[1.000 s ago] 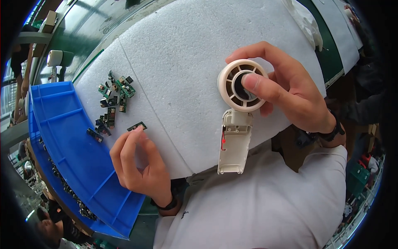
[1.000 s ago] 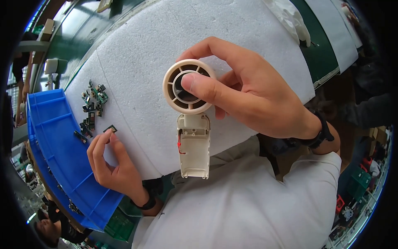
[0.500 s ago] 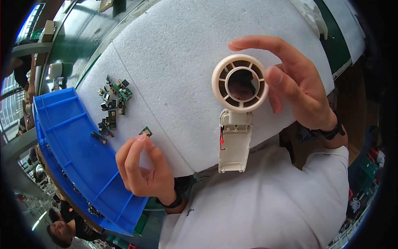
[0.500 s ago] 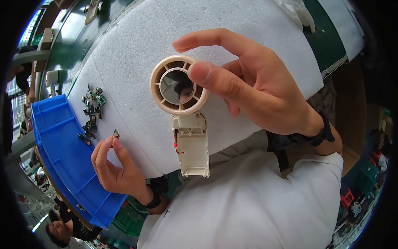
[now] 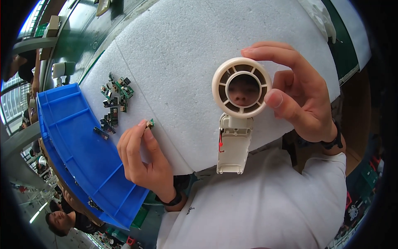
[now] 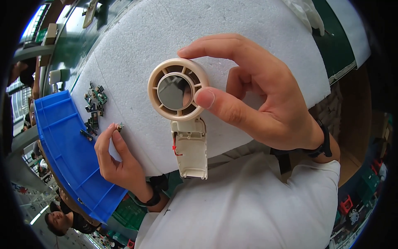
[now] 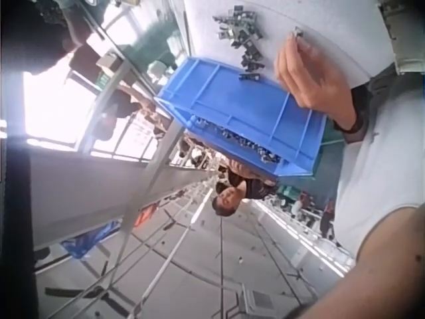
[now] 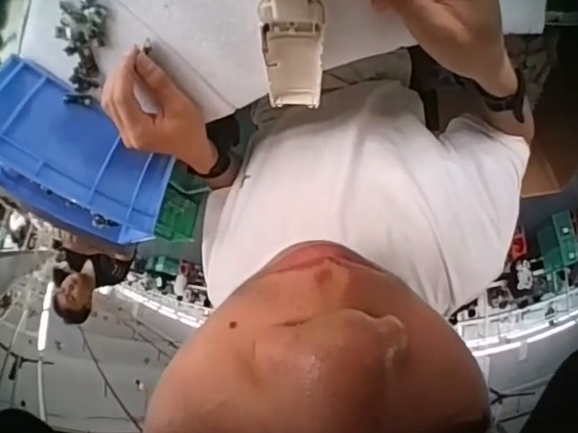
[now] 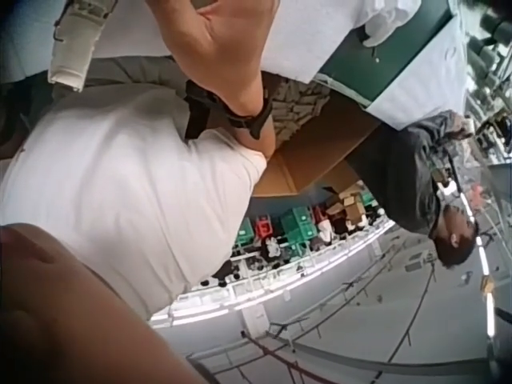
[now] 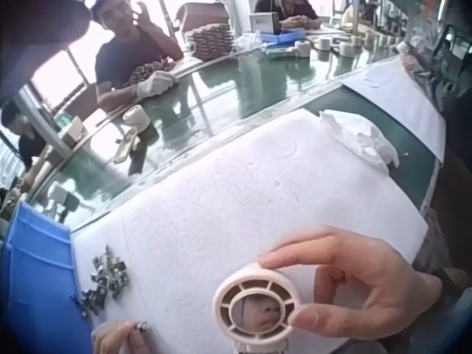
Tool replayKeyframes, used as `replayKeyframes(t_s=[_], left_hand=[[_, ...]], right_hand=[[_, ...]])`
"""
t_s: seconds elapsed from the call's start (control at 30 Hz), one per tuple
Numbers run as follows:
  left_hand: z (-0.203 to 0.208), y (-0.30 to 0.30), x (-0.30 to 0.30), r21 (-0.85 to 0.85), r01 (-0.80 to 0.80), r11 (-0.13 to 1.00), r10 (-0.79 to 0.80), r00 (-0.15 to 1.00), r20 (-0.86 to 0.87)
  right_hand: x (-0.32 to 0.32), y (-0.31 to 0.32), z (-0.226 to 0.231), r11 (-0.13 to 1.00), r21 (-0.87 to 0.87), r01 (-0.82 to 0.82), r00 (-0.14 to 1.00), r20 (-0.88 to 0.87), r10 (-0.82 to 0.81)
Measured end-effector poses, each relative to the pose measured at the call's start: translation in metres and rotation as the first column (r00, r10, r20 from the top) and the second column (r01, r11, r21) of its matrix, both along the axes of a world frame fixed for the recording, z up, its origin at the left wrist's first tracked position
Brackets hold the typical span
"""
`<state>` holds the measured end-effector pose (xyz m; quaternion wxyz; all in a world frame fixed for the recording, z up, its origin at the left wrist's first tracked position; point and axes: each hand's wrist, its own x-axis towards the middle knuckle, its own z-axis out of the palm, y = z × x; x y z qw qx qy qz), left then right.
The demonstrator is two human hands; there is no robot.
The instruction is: The person picks up a circuit board and a fan housing, connects a wire to the board, and fits the board into the housing. After setting the fan aside and scratching their arm, they repeat the assembly process with another circuit board and fan housing.
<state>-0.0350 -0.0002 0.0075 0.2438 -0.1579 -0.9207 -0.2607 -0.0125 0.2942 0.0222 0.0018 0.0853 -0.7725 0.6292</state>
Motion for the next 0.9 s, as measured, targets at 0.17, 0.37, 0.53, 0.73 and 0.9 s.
replayKeyframes(t_s=[0.17,0.37,0.53,0.73,0.9], left_hand=[[0.003,0.003,0.001,-0.039,0.004,0.999,-0.003,1.000,0.019],[0.009,0.007,0.003,-0.092,0.005,0.996,-0.001,0.999,0.038],[0.012,0.008,0.010,0.029,0.055,0.998,-0.057,0.995,0.080],[0.017,0.023,0.020,0.593,0.323,0.738,-0.515,0.837,0.185],[0.021,0.026,0.020,0.665,0.435,0.606,-0.683,0.714,0.155]], right_hand=[[0.000,0.001,0.000,1.000,-0.002,-0.006,1.000,-0.001,0.006],[0.001,0.000,-0.001,1.000,-0.003,-0.004,1.000,0.014,0.004],[0.012,0.001,0.003,0.981,0.111,0.156,0.960,-0.250,-0.125],[0.020,-0.024,0.015,0.862,0.505,-0.054,0.894,-0.359,0.267],[0.021,-0.046,0.012,0.759,0.647,0.068,0.861,-0.423,0.283]])
